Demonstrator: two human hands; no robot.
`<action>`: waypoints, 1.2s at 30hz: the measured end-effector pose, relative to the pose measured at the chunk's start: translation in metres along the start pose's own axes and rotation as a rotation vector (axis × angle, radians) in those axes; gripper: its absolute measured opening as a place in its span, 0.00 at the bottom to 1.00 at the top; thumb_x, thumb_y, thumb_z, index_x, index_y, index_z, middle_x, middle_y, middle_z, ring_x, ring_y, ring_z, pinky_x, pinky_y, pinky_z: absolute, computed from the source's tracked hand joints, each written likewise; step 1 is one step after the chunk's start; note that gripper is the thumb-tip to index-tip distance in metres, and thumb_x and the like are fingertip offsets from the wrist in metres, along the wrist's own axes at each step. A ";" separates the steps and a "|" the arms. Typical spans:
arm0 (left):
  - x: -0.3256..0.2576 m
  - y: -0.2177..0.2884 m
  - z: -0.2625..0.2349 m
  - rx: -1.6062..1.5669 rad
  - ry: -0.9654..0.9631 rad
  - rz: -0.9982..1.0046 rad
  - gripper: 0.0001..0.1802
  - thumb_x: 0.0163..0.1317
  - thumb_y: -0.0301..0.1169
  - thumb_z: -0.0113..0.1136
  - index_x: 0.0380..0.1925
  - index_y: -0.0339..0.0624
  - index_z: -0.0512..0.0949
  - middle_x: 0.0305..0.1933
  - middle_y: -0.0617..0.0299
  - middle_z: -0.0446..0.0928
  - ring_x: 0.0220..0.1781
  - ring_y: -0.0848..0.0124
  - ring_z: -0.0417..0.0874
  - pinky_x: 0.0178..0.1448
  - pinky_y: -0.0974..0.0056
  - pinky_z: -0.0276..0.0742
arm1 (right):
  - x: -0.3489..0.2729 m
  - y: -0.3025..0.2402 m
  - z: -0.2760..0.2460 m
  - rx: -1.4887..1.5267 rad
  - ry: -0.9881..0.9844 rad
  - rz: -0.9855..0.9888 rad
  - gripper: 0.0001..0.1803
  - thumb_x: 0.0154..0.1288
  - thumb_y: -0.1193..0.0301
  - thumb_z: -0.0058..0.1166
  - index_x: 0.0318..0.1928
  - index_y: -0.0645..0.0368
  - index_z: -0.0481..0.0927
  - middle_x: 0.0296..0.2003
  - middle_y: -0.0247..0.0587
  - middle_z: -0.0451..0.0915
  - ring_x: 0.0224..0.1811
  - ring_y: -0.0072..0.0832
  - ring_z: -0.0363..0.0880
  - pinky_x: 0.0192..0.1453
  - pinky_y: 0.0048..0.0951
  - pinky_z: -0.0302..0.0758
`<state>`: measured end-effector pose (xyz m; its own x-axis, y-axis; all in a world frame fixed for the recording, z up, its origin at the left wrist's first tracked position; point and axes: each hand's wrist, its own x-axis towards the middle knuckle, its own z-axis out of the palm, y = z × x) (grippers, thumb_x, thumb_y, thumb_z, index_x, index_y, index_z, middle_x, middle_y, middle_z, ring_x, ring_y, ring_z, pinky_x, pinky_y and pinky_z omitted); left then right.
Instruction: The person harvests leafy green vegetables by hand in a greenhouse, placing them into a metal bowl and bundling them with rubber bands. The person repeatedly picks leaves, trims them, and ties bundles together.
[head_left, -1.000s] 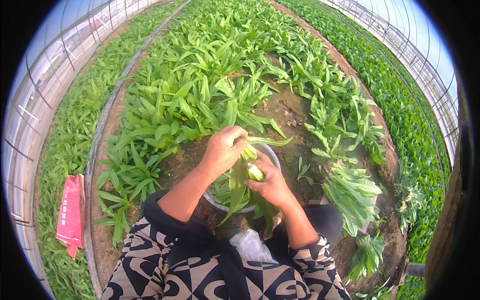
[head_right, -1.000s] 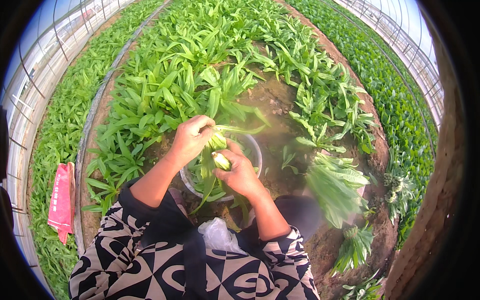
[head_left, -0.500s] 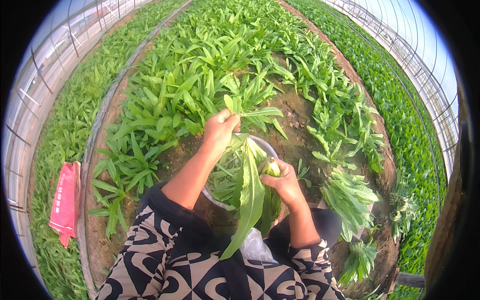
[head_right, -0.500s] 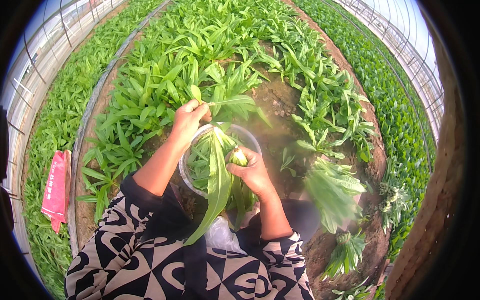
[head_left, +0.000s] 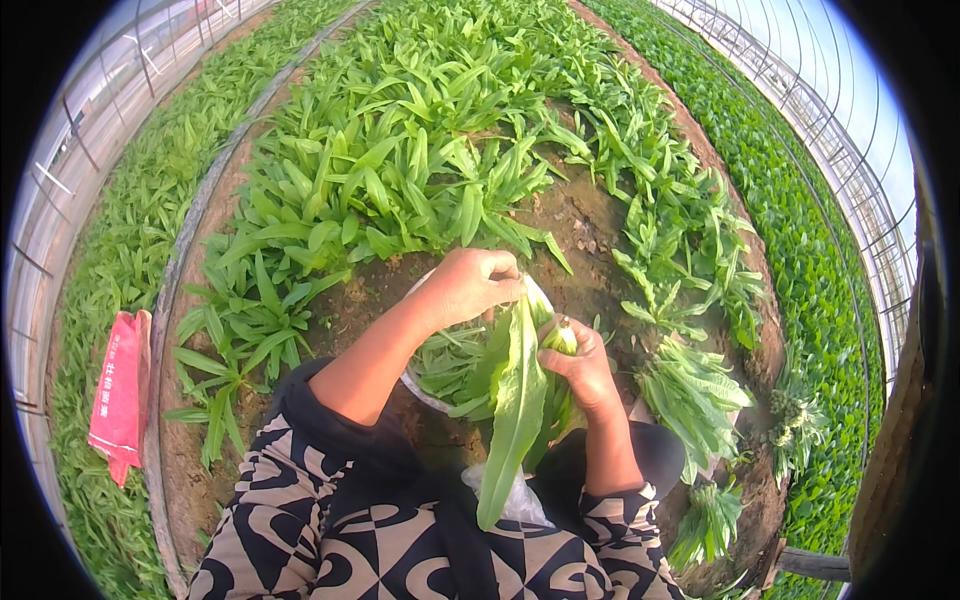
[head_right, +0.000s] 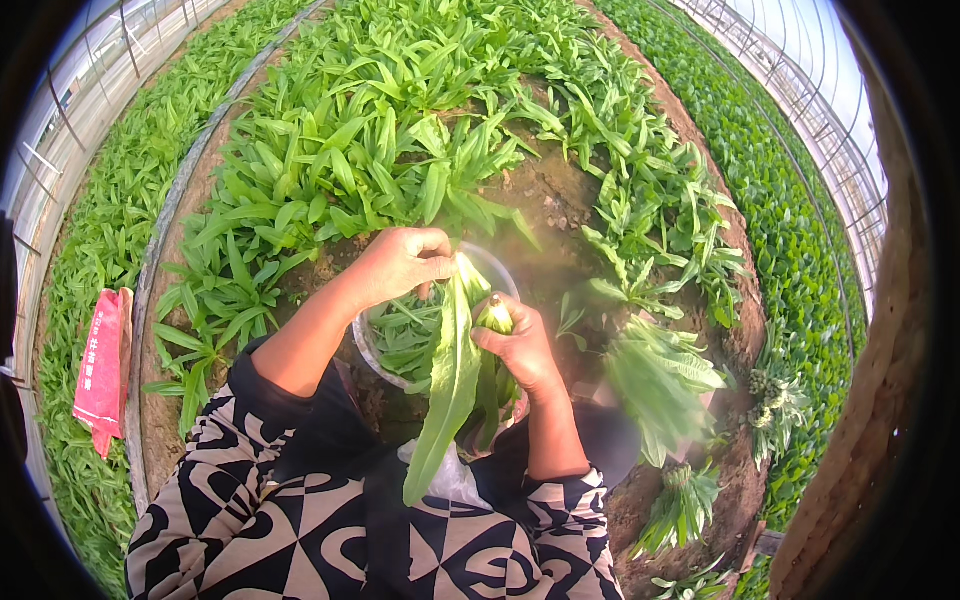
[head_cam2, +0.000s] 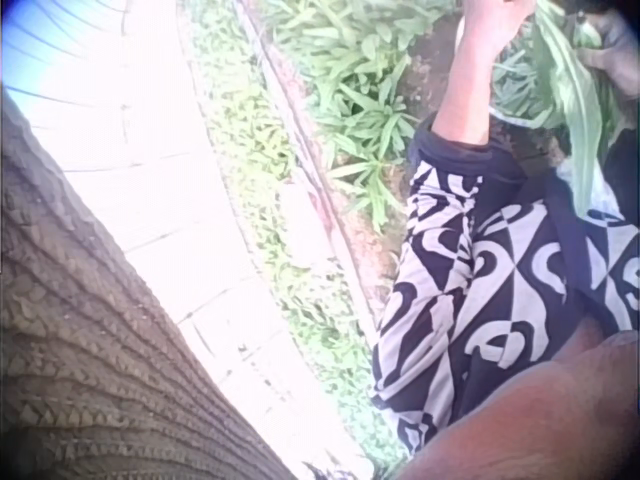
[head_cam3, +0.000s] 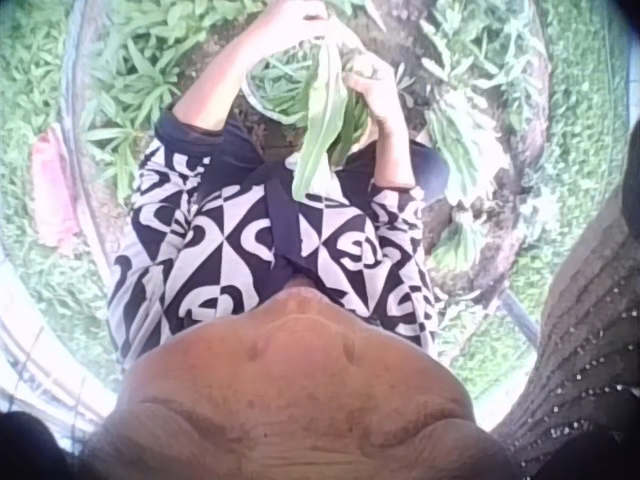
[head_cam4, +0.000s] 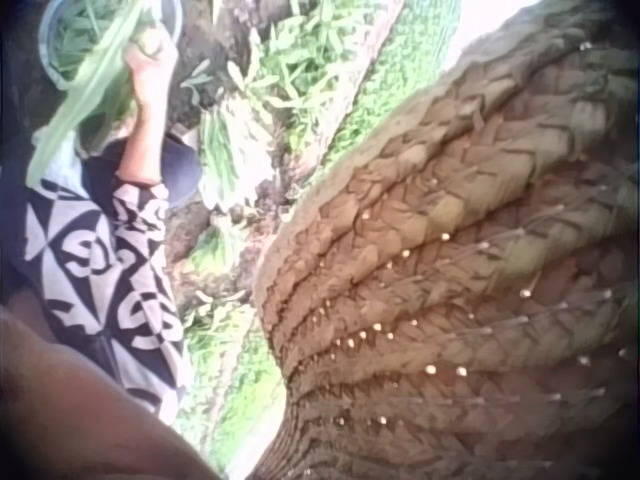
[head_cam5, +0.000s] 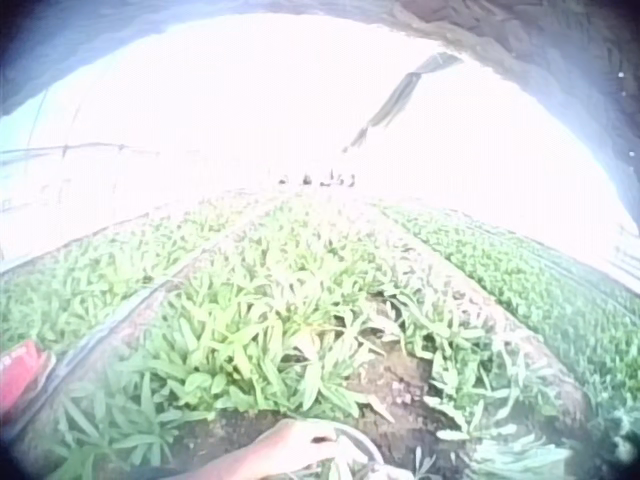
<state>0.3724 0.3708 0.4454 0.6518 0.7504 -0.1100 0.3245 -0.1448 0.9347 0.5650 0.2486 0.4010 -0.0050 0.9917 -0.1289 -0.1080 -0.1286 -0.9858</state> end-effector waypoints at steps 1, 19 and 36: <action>0.000 0.000 -0.002 -0.009 -0.023 -0.001 0.10 0.65 0.33 0.62 0.32 0.36 0.78 0.27 0.64 0.78 0.22 0.77 0.78 0.30 0.69 0.72 | 0.000 0.000 -0.001 -0.028 -0.003 -0.001 0.09 0.54 0.83 0.61 0.35 0.59 0.80 0.28 0.23 0.76 0.31 0.13 0.71 0.40 0.18 0.70; 0.009 -0.019 0.018 -0.202 0.093 0.085 0.15 0.65 0.28 0.61 0.50 0.35 0.78 0.40 0.64 0.79 0.32 0.78 0.77 0.38 0.70 0.75 | 0.010 -0.003 0.010 -0.596 0.207 -0.296 0.12 0.51 0.79 0.62 0.38 0.60 0.79 0.42 0.38 0.78 0.44 0.29 0.78 0.52 0.28 0.73; 0.002 -0.008 0.027 0.440 0.159 0.472 0.13 0.55 0.33 0.64 0.39 0.39 0.80 0.38 0.52 0.80 0.40 0.52 0.81 0.45 0.55 0.78 | 0.014 0.000 0.019 -0.254 0.259 -0.086 0.23 0.59 0.76 0.59 0.57 0.60 0.76 0.45 0.41 0.83 0.46 0.27 0.80 0.53 0.29 0.75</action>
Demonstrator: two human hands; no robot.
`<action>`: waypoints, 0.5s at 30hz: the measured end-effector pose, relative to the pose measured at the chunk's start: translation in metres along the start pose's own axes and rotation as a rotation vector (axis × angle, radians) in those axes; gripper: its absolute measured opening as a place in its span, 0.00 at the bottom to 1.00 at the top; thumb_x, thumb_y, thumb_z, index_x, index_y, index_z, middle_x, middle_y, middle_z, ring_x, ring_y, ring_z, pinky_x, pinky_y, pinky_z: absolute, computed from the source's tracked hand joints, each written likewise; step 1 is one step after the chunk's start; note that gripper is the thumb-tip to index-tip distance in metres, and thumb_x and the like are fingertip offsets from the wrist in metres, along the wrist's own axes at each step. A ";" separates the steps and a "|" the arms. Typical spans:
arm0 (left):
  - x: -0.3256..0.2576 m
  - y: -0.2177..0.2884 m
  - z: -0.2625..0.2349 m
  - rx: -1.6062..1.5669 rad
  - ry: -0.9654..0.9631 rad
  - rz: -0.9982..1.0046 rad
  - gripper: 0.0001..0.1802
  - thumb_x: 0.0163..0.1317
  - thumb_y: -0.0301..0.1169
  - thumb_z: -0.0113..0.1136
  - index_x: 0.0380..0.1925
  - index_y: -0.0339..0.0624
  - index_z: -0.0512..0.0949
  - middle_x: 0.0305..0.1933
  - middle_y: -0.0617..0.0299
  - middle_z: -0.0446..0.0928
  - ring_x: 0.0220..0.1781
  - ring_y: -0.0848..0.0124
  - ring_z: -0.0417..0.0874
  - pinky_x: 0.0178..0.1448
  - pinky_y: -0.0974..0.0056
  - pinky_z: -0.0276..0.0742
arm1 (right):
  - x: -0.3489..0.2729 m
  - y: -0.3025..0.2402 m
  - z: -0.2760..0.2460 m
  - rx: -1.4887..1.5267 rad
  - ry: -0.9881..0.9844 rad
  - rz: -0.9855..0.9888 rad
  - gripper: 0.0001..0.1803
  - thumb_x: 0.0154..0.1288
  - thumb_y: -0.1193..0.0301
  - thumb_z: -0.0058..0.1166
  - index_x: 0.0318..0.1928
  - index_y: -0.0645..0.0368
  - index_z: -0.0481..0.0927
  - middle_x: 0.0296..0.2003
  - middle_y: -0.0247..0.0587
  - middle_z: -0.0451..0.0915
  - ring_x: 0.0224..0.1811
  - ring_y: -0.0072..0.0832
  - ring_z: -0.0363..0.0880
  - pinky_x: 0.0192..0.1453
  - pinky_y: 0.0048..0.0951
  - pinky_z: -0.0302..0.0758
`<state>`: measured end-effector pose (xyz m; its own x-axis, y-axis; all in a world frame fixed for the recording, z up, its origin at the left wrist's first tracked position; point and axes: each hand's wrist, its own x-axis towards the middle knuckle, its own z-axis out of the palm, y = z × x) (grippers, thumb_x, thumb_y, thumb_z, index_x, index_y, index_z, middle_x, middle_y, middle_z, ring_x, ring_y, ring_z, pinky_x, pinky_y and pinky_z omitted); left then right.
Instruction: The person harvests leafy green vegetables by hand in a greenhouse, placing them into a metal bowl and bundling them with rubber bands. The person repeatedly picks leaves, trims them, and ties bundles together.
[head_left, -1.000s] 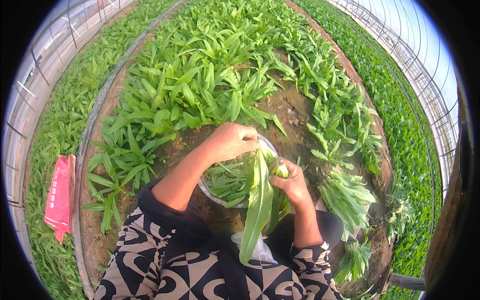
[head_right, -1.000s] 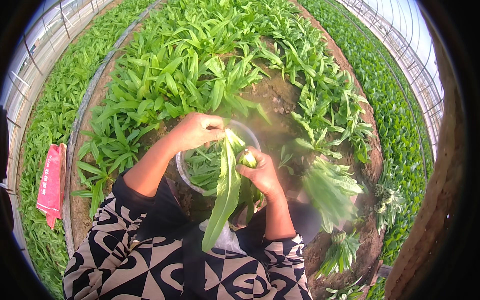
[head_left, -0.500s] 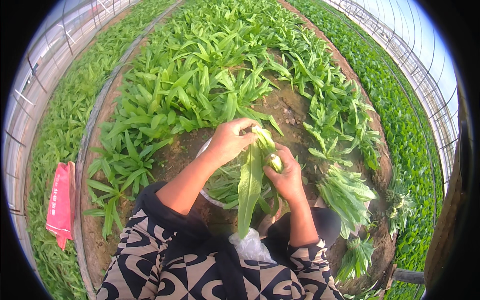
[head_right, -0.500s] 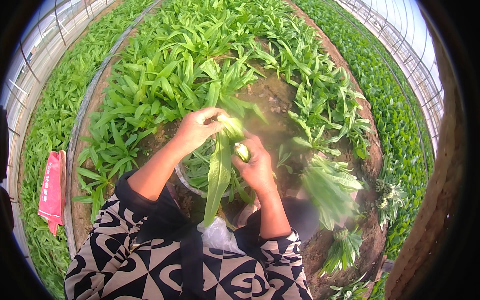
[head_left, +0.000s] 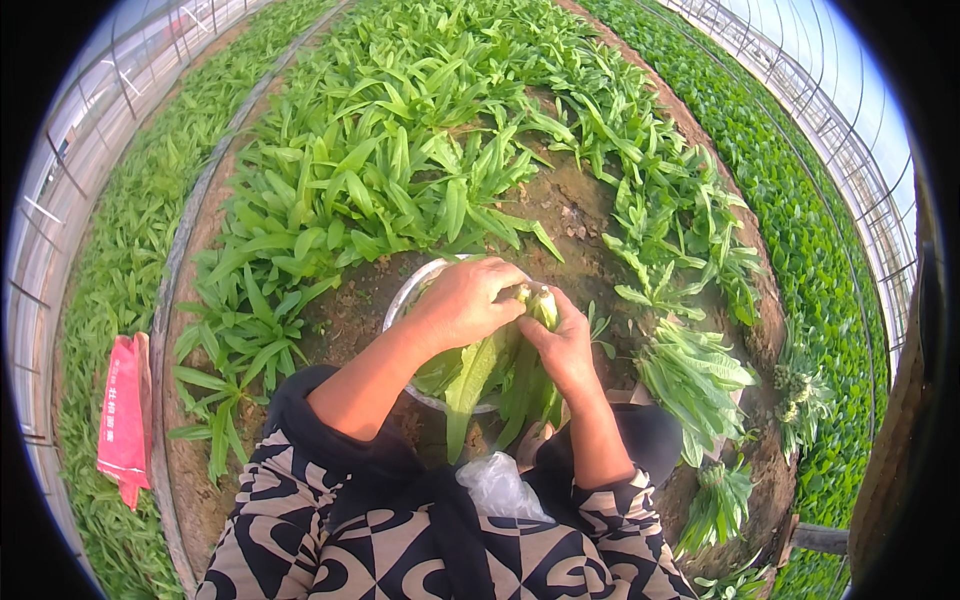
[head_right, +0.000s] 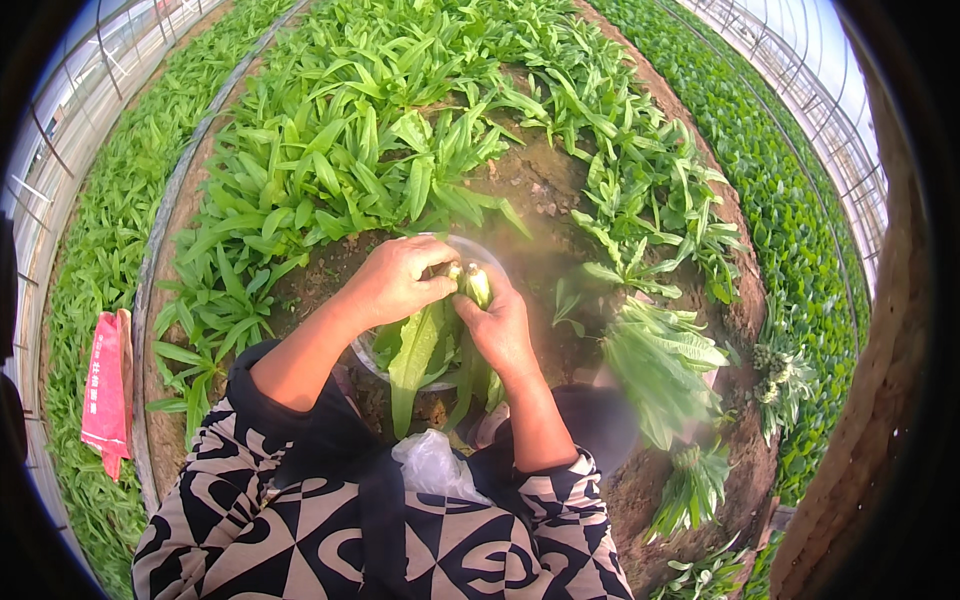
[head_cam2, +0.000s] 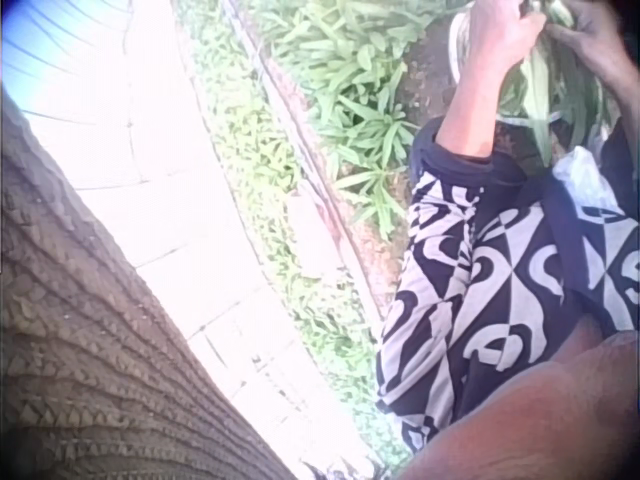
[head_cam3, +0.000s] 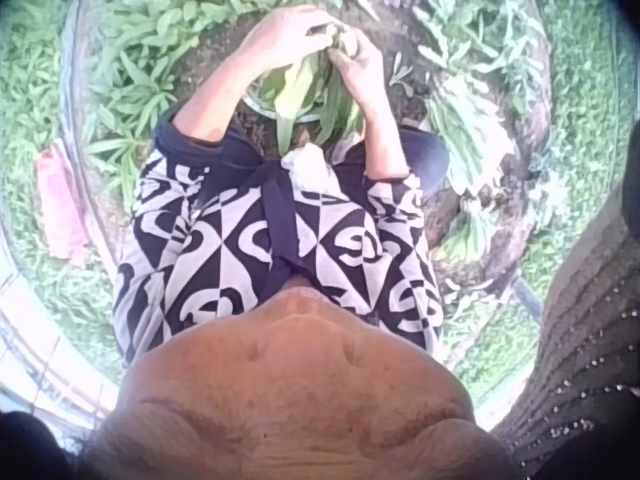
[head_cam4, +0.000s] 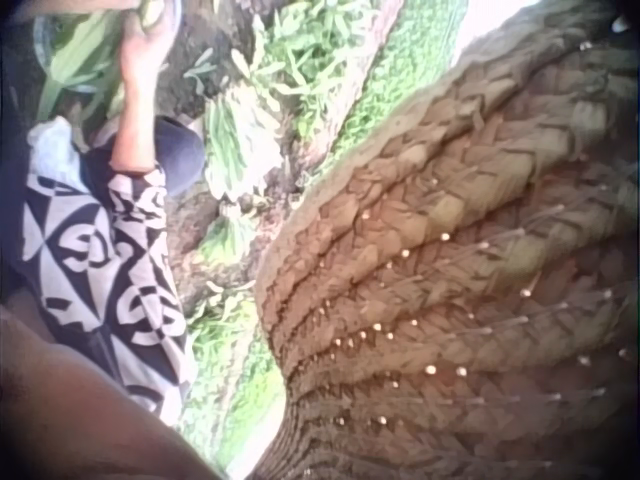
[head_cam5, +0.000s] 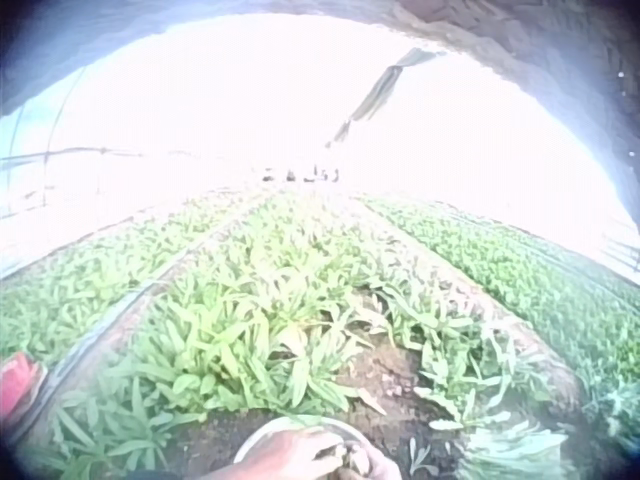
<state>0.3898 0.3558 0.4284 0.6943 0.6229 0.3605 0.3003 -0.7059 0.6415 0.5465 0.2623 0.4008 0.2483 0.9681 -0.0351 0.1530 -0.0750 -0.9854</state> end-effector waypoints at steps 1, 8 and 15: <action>0.001 0.000 0.001 -0.034 -0.002 -0.018 0.13 0.55 0.33 0.64 0.39 0.39 0.80 0.37 0.51 0.80 0.40 0.52 0.81 0.45 0.54 0.77 | 0.002 0.003 -0.001 -0.083 0.009 -0.020 0.24 0.59 0.77 0.59 0.57 0.60 0.76 0.50 0.43 0.81 0.50 0.30 0.79 0.56 0.31 0.74; -0.003 0.001 0.005 -0.088 0.049 0.049 0.13 0.54 0.32 0.63 0.39 0.39 0.80 0.37 0.52 0.80 0.40 0.53 0.81 0.46 0.54 0.77 | 0.002 0.003 -0.007 0.089 -0.220 0.046 0.27 0.58 0.80 0.57 0.60 0.62 0.72 0.47 0.33 0.79 0.47 0.20 0.76 0.54 0.25 0.73; -0.002 0.005 0.012 -0.142 0.041 -0.004 0.14 0.57 0.31 0.60 0.42 0.38 0.79 0.40 0.50 0.78 0.44 0.51 0.80 0.48 0.51 0.75 | 0.001 -0.004 0.014 0.268 -0.098 0.012 0.18 0.59 0.77 0.67 0.49 0.58 0.77 0.41 0.30 0.81 0.39 0.17 0.78 0.42 0.21 0.75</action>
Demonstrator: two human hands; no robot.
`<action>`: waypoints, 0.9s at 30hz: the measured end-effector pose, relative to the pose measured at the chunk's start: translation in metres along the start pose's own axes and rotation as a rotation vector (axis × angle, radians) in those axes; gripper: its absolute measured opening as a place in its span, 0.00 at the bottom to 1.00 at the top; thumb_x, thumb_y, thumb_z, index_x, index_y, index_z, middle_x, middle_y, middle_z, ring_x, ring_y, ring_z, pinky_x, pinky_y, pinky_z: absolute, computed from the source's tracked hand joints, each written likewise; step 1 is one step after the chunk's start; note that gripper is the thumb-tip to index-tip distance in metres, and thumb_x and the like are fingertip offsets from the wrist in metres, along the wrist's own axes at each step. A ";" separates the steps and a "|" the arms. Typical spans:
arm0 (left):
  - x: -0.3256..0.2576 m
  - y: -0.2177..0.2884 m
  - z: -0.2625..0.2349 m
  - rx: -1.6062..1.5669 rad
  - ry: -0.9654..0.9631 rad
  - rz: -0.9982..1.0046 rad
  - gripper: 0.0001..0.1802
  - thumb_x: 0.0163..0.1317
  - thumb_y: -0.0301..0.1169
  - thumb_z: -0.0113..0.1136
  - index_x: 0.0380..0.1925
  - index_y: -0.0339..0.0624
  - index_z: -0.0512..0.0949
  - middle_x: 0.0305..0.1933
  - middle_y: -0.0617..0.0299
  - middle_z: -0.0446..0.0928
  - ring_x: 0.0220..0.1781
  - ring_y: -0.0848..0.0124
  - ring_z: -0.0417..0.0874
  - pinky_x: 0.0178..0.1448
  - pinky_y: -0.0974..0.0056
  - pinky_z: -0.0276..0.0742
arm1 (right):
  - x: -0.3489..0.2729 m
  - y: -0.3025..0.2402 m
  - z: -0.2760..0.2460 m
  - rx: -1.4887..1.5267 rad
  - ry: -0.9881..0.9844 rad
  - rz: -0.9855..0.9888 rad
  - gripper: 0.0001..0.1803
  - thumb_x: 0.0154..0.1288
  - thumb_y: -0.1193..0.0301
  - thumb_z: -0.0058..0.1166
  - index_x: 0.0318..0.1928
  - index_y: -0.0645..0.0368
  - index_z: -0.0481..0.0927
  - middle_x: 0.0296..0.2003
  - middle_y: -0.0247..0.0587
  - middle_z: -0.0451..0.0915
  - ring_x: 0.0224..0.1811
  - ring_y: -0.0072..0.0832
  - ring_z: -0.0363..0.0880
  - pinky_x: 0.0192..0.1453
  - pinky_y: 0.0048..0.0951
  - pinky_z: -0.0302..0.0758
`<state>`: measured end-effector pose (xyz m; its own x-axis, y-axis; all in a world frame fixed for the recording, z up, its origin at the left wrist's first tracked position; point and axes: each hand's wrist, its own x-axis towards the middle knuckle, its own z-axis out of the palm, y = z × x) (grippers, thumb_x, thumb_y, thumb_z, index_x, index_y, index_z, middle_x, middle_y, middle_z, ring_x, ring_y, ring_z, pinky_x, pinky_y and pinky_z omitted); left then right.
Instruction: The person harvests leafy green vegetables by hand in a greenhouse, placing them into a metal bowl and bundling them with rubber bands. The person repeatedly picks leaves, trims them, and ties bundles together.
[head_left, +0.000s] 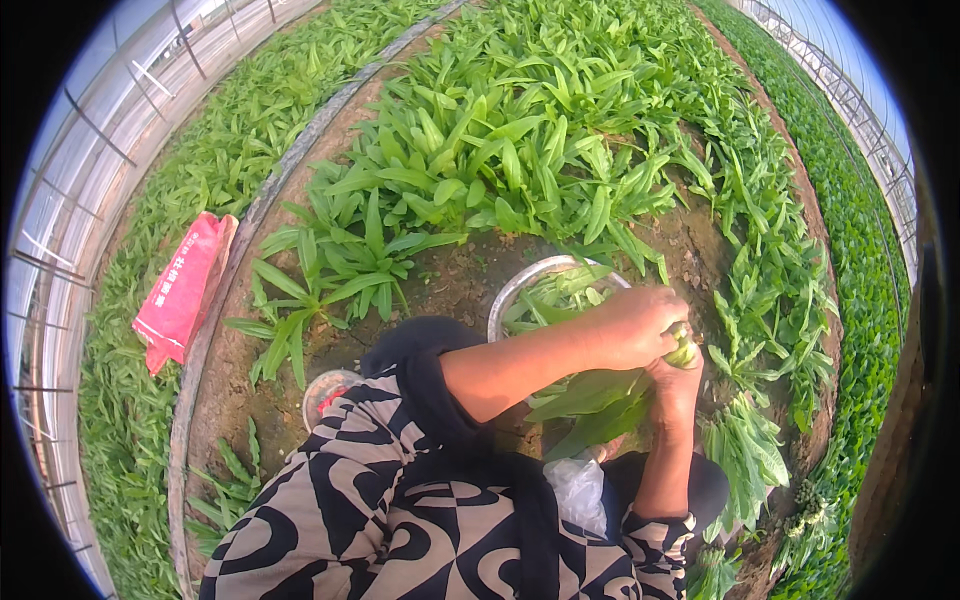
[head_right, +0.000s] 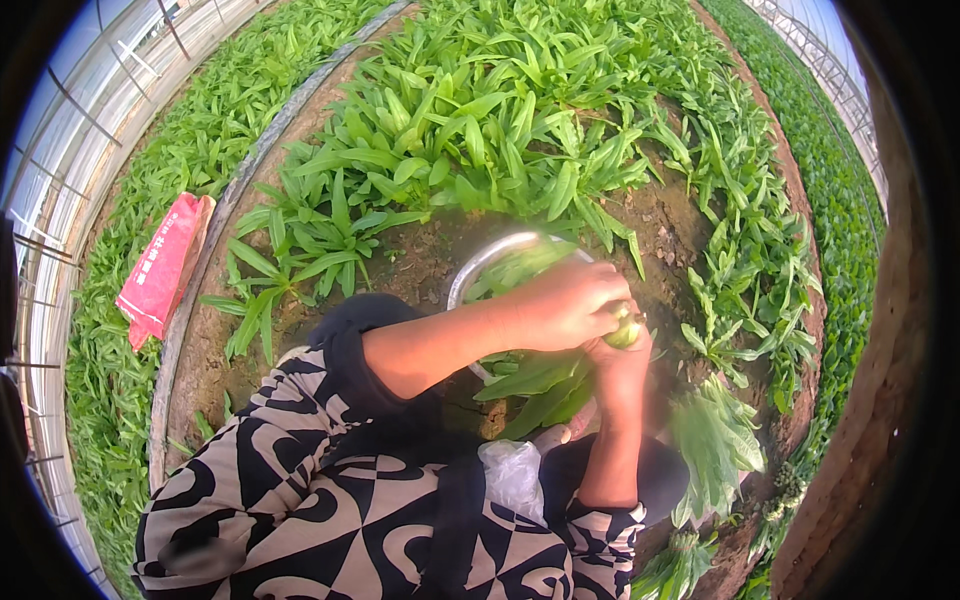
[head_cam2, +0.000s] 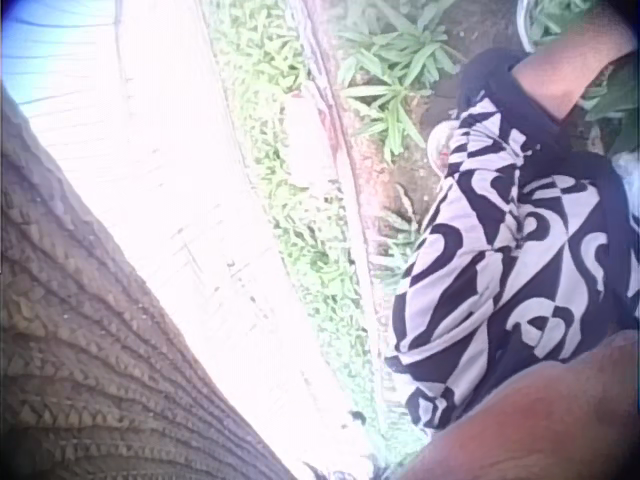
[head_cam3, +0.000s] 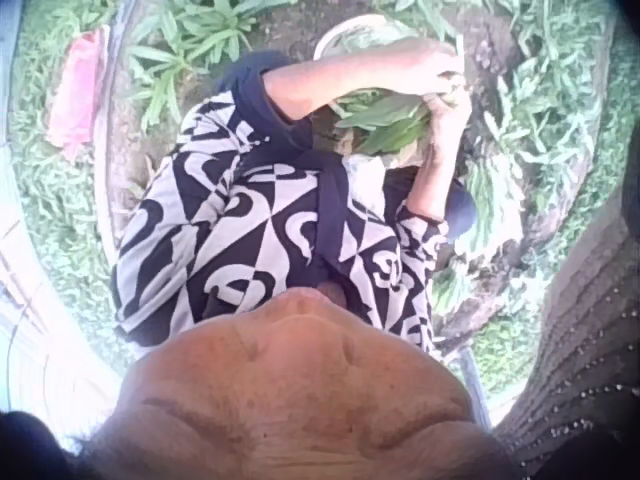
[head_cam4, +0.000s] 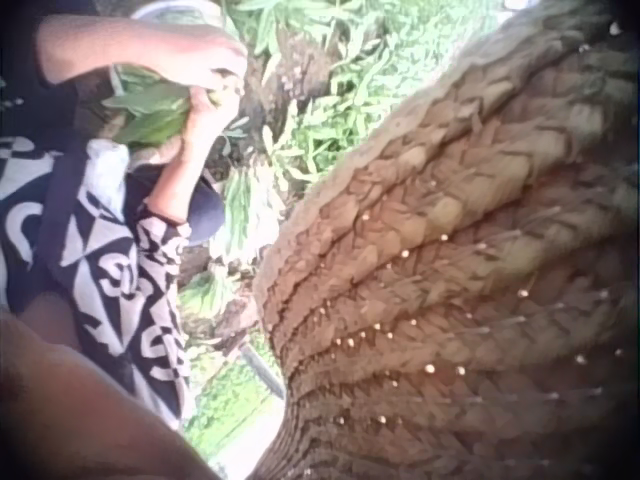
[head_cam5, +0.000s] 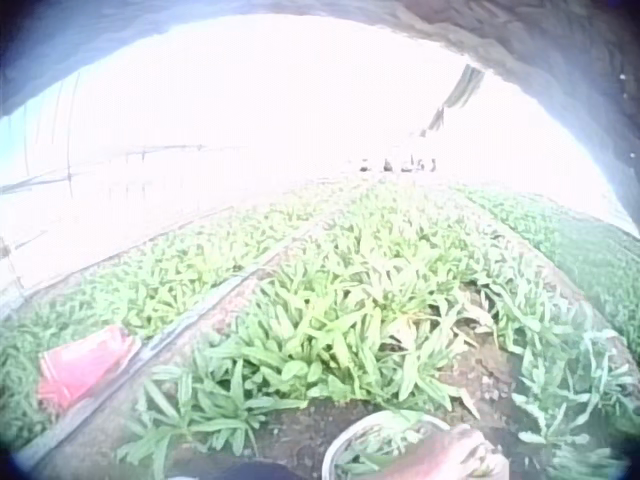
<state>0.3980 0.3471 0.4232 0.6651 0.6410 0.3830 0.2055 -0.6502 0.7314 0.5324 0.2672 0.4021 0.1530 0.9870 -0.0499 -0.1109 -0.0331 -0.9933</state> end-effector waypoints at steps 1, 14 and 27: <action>-0.003 0.012 -0.012 0.060 -0.069 -0.073 0.14 0.58 0.31 0.59 0.43 0.38 0.78 0.41 0.49 0.77 0.44 0.50 0.80 0.48 0.50 0.75 | 0.001 0.006 0.000 0.015 -0.017 -0.018 0.15 0.60 0.78 0.64 0.48 0.59 0.78 0.40 0.29 0.81 0.36 0.16 0.77 0.40 0.20 0.74; -0.372 -0.158 -0.128 0.380 0.212 -1.191 0.12 0.59 0.38 0.56 0.36 0.41 0.81 0.37 0.47 0.82 0.43 0.49 0.82 0.49 0.49 0.76 | 0.040 0.040 0.016 -0.175 0.008 0.122 0.13 0.55 0.86 0.55 0.38 0.57 0.76 0.30 0.29 0.76 0.30 0.19 0.73 0.37 0.22 0.71; -0.449 -0.347 -0.165 0.941 -0.484 -1.207 0.14 0.61 0.30 0.52 0.45 0.45 0.82 0.51 0.54 0.80 0.54 0.55 0.79 0.55 0.53 0.76 | 0.065 0.057 0.068 -0.388 0.001 0.362 0.14 0.48 0.88 0.55 0.36 0.60 0.75 0.27 0.36 0.77 0.27 0.23 0.76 0.36 0.24 0.74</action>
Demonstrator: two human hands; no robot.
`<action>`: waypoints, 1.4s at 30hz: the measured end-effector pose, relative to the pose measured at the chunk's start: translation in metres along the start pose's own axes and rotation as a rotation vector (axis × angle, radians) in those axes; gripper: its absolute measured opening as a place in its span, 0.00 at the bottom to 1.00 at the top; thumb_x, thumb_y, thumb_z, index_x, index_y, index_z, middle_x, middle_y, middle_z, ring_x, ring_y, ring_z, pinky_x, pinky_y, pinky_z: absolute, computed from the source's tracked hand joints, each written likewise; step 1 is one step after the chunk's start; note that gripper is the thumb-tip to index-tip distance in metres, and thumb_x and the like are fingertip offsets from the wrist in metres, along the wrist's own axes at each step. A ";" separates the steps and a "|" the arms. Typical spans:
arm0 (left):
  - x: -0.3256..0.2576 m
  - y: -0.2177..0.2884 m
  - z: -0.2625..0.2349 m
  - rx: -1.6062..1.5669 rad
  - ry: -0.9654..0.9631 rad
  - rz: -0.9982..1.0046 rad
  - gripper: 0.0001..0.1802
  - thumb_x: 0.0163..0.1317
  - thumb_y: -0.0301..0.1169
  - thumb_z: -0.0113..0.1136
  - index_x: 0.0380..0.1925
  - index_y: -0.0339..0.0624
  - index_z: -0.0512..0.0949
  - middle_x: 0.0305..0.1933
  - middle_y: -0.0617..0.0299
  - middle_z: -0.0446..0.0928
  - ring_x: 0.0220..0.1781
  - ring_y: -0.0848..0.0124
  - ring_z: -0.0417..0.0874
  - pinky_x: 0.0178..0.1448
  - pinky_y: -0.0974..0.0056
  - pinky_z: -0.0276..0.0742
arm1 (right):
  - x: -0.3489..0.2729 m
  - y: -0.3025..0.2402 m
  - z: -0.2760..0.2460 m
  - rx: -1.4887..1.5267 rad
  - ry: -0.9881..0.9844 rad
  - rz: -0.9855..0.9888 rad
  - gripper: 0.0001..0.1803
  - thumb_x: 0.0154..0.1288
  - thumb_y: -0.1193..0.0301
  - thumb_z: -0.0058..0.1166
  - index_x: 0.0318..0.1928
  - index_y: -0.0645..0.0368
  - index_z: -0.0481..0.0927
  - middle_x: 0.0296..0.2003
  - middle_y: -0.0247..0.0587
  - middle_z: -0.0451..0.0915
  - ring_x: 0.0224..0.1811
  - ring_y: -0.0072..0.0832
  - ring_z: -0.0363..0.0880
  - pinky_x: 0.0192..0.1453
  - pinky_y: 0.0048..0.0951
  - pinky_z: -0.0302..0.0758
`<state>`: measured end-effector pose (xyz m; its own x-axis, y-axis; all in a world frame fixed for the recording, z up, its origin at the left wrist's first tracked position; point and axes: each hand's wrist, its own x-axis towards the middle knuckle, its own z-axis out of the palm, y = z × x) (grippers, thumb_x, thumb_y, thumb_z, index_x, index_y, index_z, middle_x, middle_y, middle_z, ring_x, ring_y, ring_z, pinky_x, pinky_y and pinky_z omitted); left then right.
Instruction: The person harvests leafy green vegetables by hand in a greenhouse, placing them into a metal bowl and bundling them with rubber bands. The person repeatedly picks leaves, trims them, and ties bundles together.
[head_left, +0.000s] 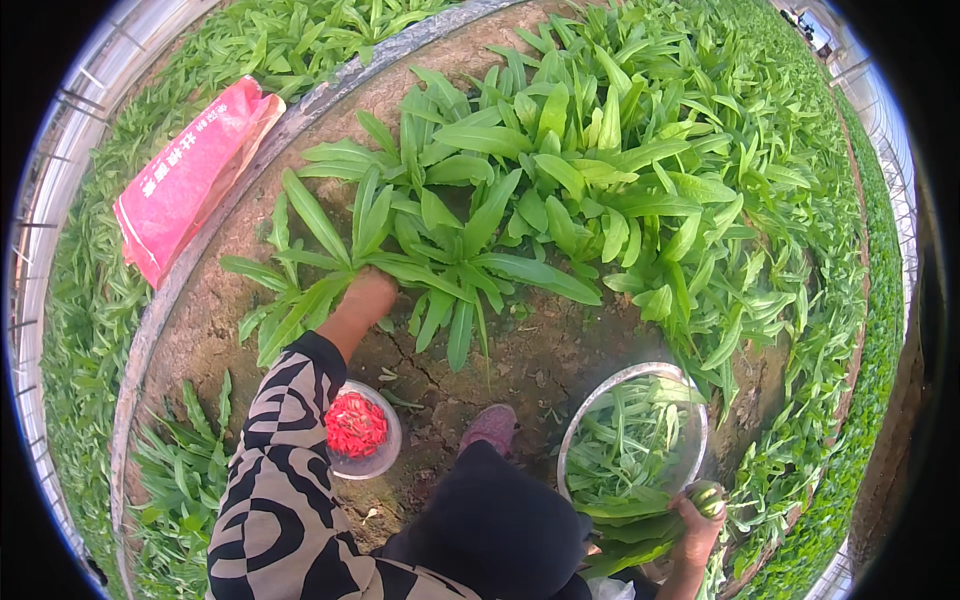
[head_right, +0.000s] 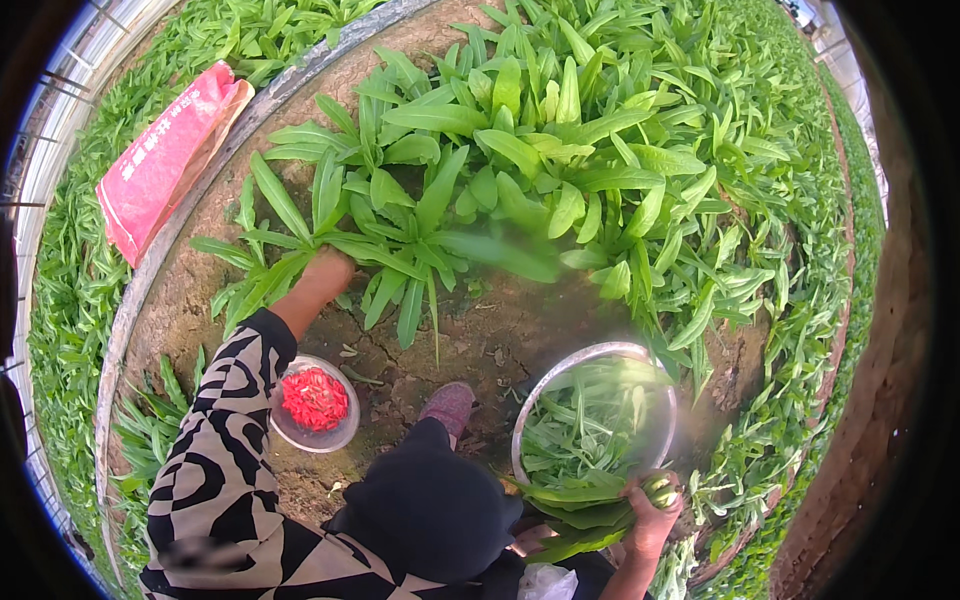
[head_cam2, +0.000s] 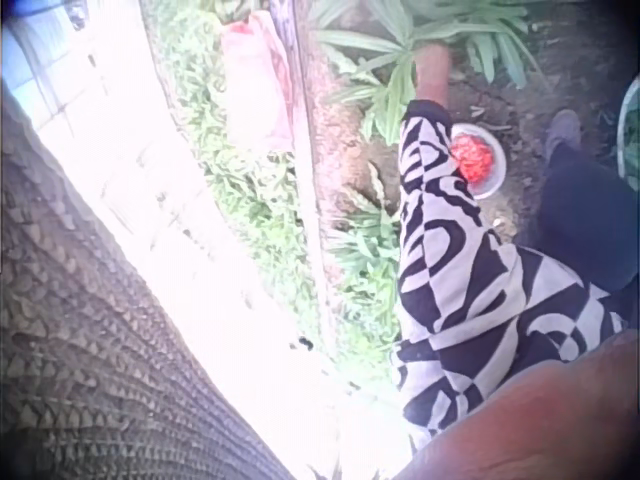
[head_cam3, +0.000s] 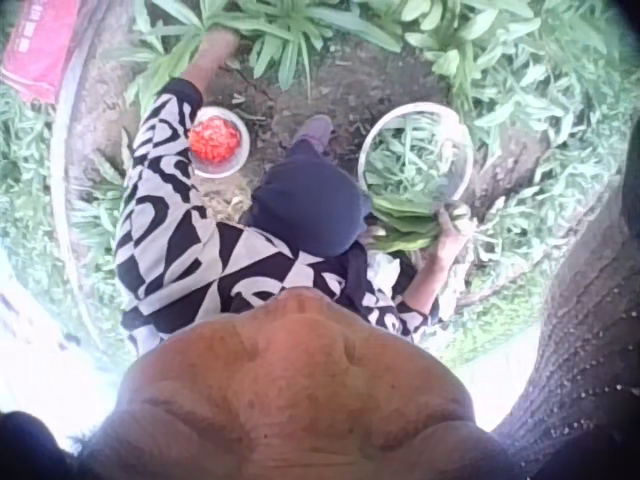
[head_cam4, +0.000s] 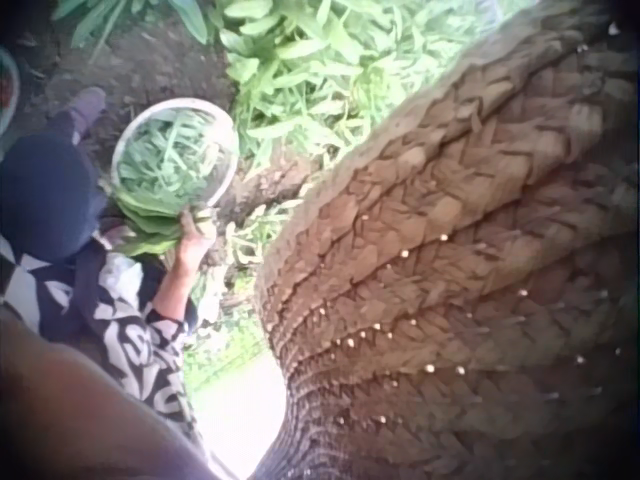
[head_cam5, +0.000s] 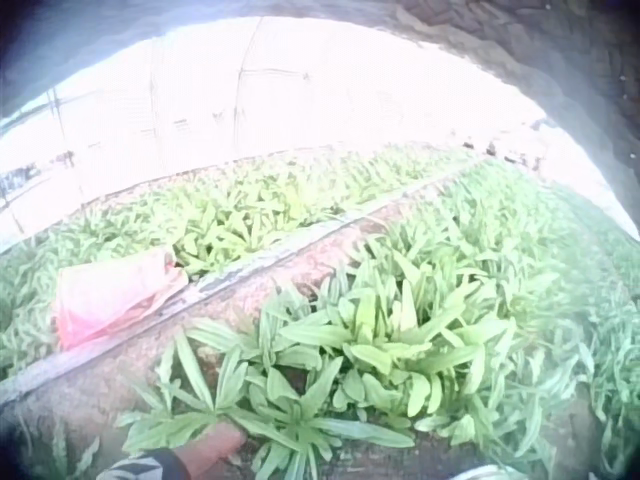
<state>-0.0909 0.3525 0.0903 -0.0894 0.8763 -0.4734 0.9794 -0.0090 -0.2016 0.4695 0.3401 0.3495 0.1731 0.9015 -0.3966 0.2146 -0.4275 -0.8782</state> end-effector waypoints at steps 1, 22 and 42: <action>0.008 -0.012 0.032 0.031 0.058 -0.043 0.14 0.62 0.31 0.52 0.45 0.47 0.83 0.50 0.56 0.82 0.54 0.56 0.80 0.55 0.54 0.76 | 0.001 -0.001 -0.002 0.001 0.001 0.016 0.14 0.48 0.88 0.55 0.36 0.60 0.75 0.27 0.36 0.78 0.27 0.23 0.76 0.36 0.24 0.74; 0.038 -0.043 0.058 -0.183 -0.194 -0.433 0.17 0.60 0.36 0.57 0.44 0.42 0.85 0.52 0.49 0.82 0.55 0.54 0.83 0.52 0.51 0.81 | 0.015 -0.008 0.008 -0.151 -0.009 0.061 0.11 0.52 0.84 0.58 0.37 0.60 0.77 0.28 0.33 0.79 0.29 0.22 0.78 0.37 0.24 0.76; -0.098 0.159 -0.264 -0.631 0.511 0.450 0.12 0.56 0.31 0.60 0.37 0.36 0.76 0.35 0.45 0.80 0.38 0.48 0.81 0.42 0.51 0.74 | -0.020 -0.050 -0.024 -0.434 -0.142 -0.597 0.18 0.51 0.76 0.61 0.46 0.57 0.80 0.29 0.47 0.82 0.34 0.35 0.83 0.44 0.35 0.76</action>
<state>0.1208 0.3926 0.3307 0.2673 0.9610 0.0717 0.8330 -0.2678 0.4841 0.4783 0.3424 0.4078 -0.2109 0.9758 0.0573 0.5980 0.1752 -0.7822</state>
